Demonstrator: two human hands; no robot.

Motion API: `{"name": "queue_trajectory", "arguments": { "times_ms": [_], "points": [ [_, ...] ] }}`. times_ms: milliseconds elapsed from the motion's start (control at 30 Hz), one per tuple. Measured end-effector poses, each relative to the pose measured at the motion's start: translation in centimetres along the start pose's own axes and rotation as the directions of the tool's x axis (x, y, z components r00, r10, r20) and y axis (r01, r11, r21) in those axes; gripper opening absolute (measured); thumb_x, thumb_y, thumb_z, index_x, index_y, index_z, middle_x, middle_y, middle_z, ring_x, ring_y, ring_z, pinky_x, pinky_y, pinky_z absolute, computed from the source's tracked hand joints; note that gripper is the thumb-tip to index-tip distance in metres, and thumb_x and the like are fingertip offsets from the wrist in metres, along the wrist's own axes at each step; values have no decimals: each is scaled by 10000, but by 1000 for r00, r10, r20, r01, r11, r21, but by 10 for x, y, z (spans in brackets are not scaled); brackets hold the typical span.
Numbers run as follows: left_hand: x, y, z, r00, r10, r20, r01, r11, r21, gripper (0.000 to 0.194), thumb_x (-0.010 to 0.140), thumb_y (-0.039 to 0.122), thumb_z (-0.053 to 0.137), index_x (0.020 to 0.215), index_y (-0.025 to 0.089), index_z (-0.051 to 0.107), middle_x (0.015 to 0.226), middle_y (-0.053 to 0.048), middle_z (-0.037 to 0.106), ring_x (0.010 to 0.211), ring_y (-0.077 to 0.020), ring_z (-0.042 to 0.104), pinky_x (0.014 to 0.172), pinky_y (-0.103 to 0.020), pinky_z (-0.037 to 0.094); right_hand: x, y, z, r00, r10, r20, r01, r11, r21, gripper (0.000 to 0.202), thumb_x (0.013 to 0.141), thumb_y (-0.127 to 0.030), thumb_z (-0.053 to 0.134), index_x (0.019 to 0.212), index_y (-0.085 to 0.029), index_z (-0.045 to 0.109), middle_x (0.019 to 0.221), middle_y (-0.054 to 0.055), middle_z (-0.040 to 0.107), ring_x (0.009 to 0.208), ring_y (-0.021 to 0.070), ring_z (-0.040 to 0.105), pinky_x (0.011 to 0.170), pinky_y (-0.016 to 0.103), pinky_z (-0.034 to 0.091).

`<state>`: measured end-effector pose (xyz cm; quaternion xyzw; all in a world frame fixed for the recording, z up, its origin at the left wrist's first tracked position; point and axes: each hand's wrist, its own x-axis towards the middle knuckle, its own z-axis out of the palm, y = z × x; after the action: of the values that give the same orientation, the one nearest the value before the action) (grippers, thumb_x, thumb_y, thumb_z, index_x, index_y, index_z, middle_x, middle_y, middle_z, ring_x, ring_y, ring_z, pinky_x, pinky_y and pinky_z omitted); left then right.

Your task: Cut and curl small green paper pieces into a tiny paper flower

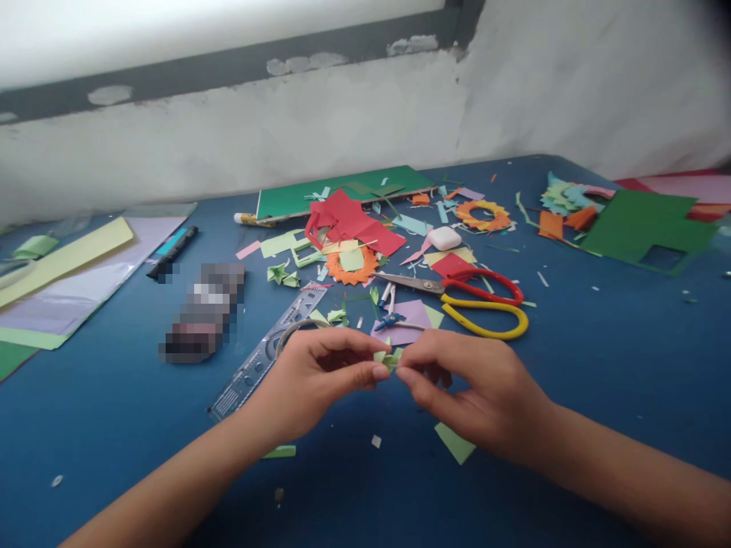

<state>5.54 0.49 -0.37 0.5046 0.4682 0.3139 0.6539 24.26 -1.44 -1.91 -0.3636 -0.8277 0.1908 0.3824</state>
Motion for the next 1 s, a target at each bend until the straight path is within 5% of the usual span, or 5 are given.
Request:
{"name": "queue_trajectory", "arguments": {
  "times_ms": [533,800,1000],
  "points": [
    [-4,2,6,997,63,-33,-61,997,52,106,617,92,741,673,182,737,584,36,690,511,-90,603,504,-166,527,-5,-2,-1,989,-149,16,146,936,-321,143,890,-175,491,794,-178,596,684,14,663,607,139,619,545,264,407],
    [-10,0,9,955,294,-34,-270,912,307,136,642,82,750,721,193,754,654,16,741,580,-129,663,546,-185,553,-7,-3,-2,990,-139,-4,129,928,-349,171,902,-205,486,815,-171,629,648,-5,654,567,131,593,523,278,381],
    [-9,0,9,935,356,4,-333,871,362,141,670,70,731,750,182,760,666,1,740,594,-129,662,550,-175,553,-6,-2,-2,992,-125,-21,112,940,-324,164,895,-199,510,798,-172,640,651,-7,663,589,124,612,564,253,421]
  ]
}}
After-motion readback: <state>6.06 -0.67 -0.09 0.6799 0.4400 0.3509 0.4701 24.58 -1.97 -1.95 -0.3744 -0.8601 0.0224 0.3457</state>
